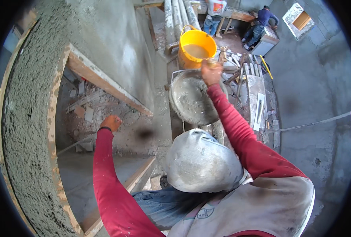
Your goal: The person applies mortar onto a wall using a trowel, adds water from a yellow bucket into a container of mortar, and mixes the mortar using the trowel.
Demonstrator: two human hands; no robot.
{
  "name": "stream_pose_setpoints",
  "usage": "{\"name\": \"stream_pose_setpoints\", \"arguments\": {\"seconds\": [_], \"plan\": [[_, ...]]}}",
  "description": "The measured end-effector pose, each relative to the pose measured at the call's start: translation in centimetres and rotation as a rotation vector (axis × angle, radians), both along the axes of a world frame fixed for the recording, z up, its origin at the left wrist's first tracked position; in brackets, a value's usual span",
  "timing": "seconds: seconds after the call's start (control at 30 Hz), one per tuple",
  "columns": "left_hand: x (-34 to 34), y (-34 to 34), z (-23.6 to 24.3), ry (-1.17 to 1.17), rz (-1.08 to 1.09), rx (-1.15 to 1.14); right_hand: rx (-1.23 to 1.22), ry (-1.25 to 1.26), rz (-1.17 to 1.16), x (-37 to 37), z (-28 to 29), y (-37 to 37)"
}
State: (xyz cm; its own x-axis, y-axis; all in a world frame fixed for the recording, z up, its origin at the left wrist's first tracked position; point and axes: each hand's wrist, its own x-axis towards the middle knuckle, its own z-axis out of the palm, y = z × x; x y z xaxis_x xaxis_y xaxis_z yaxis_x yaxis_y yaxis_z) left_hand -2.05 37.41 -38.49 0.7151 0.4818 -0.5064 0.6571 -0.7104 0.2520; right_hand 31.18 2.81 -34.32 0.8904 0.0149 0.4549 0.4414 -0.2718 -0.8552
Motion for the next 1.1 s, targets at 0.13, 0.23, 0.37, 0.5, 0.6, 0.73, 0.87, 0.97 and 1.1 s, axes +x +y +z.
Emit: {"name": "stream_pose_setpoints", "arguments": {"seconds": [0.13,0.23,0.37,0.5,0.6,0.73,0.87,0.97,1.1], "plan": [[0.6,-1.2,1.7,0.009,0.098,-0.084,-0.173,0.012,0.043,-1.6,4.0,1.6],[-0.1,0.1,-0.2,-0.057,0.058,-0.047,-0.082,0.033,0.110,-1.7,7.8,1.1],[-0.5,0.6,-1.4,0.026,0.029,-0.001,-0.028,0.157,0.108,-3.2,15.1,-2.1],[-0.3,0.4,-1.3,0.006,0.049,-0.082,0.038,0.074,0.432,-3.7,12.4,-5.4],[0.5,-0.3,-0.9,0.038,0.019,-0.047,-0.491,-0.436,0.305,-3.7,5.3,-3.7],[-1.0,0.2,-0.8,0.039,0.066,-0.071,-0.303,-0.379,0.302,-3.6,7.5,-0.8],[-1.4,0.4,0.2,0.038,0.089,-0.055,-0.346,-0.603,0.183,-1.7,13.7,0.2],[-1.0,-0.3,0.4,0.031,0.064,-0.026,-0.049,-0.157,0.073,-0.6,10.5,1.1],[-0.6,-0.2,0.5,0.040,0.045,-0.028,-0.179,0.048,-0.068,-0.5,-0.5,1.9]]}}
